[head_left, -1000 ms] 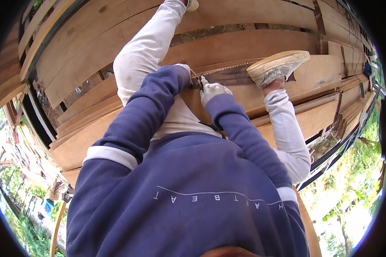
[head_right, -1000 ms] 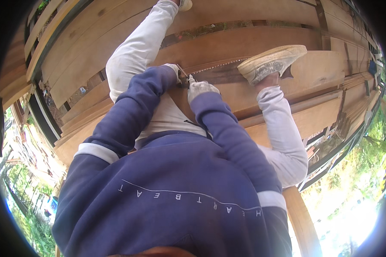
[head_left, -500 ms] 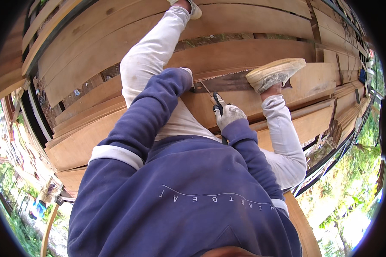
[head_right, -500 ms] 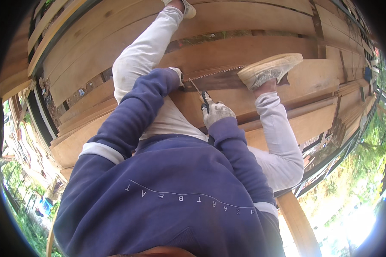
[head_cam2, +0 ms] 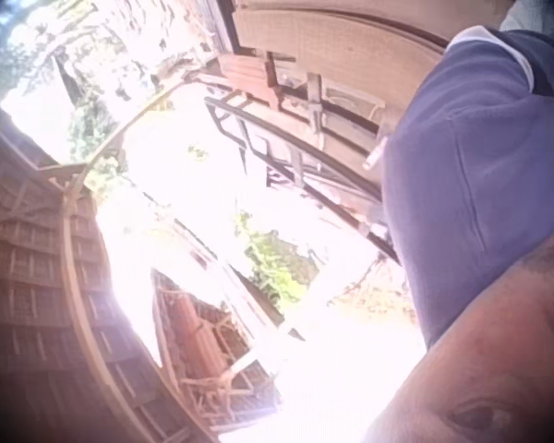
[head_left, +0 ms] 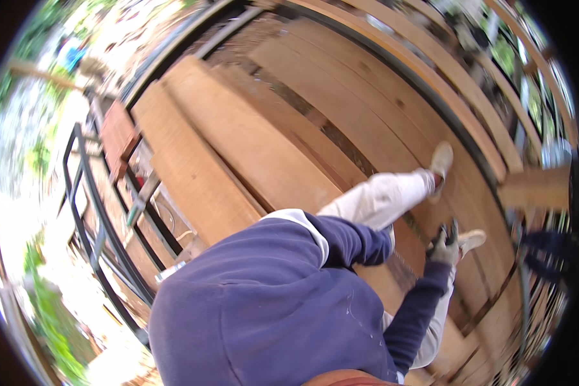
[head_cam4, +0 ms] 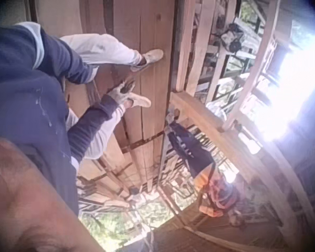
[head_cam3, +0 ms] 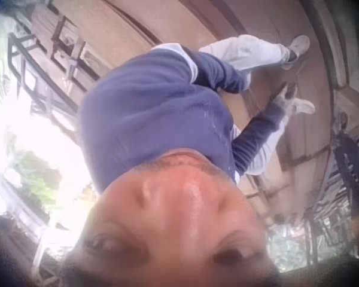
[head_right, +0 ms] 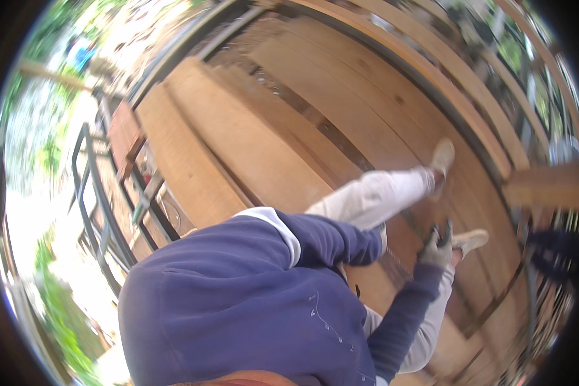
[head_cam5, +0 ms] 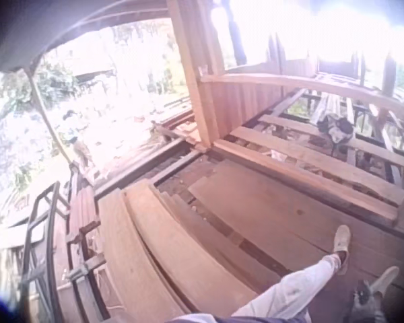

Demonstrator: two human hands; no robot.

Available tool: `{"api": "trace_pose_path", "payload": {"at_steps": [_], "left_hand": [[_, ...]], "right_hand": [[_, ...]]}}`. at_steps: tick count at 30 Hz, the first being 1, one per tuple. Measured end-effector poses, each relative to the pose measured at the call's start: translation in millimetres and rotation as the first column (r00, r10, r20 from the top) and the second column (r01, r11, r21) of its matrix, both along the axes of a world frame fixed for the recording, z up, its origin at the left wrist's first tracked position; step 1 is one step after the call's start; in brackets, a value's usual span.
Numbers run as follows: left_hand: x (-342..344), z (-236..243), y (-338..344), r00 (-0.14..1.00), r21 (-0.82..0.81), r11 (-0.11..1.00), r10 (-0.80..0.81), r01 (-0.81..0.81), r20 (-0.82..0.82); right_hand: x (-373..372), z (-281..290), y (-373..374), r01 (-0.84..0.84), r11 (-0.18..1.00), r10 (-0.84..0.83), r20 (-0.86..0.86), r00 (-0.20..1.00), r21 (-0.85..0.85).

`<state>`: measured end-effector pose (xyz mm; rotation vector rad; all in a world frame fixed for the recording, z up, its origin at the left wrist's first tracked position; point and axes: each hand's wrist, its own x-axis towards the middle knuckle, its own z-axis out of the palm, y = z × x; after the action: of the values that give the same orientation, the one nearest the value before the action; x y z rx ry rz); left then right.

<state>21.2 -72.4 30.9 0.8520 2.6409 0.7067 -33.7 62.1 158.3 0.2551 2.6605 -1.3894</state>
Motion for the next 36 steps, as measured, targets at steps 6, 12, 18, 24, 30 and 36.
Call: {"api": "trace_pose_path", "payload": {"at_steps": [6,12,18,24,30,36], "left_hand": [[37,54,-90,0.912,0.156,0.921,0.380,-0.357,-0.157],[165,48,-249,0.478,-0.406,0.479,0.871,-0.779,0.111],[217,-7,-251,0.600,-0.405,0.526,0.796,-0.748,-0.074],[207,3,-258,0.615,-0.411,0.542,0.786,-0.733,-0.060],[210,5,-259,0.603,-0.382,0.542,0.796,-0.748,-0.052],[209,-3,-269,0.614,-0.397,0.556,0.789,-0.730,-0.025]], "right_hand": [[-59,-45,63,-0.273,0.946,0.308,-0.222,0.925,0.177],[-67,-84,34,-0.241,0.882,0.374,-0.292,0.880,0.405],[-74,-68,-7,-0.253,0.875,0.349,-0.177,0.920,0.413],[-101,-101,-10,-0.255,0.890,0.280,-0.012,0.960,0.379],[-94,-122,-51,-0.338,0.929,0.356,-0.108,0.928,0.154],[-100,-138,-90,-0.519,0.842,0.539,-0.305,0.786,0.150]]}}
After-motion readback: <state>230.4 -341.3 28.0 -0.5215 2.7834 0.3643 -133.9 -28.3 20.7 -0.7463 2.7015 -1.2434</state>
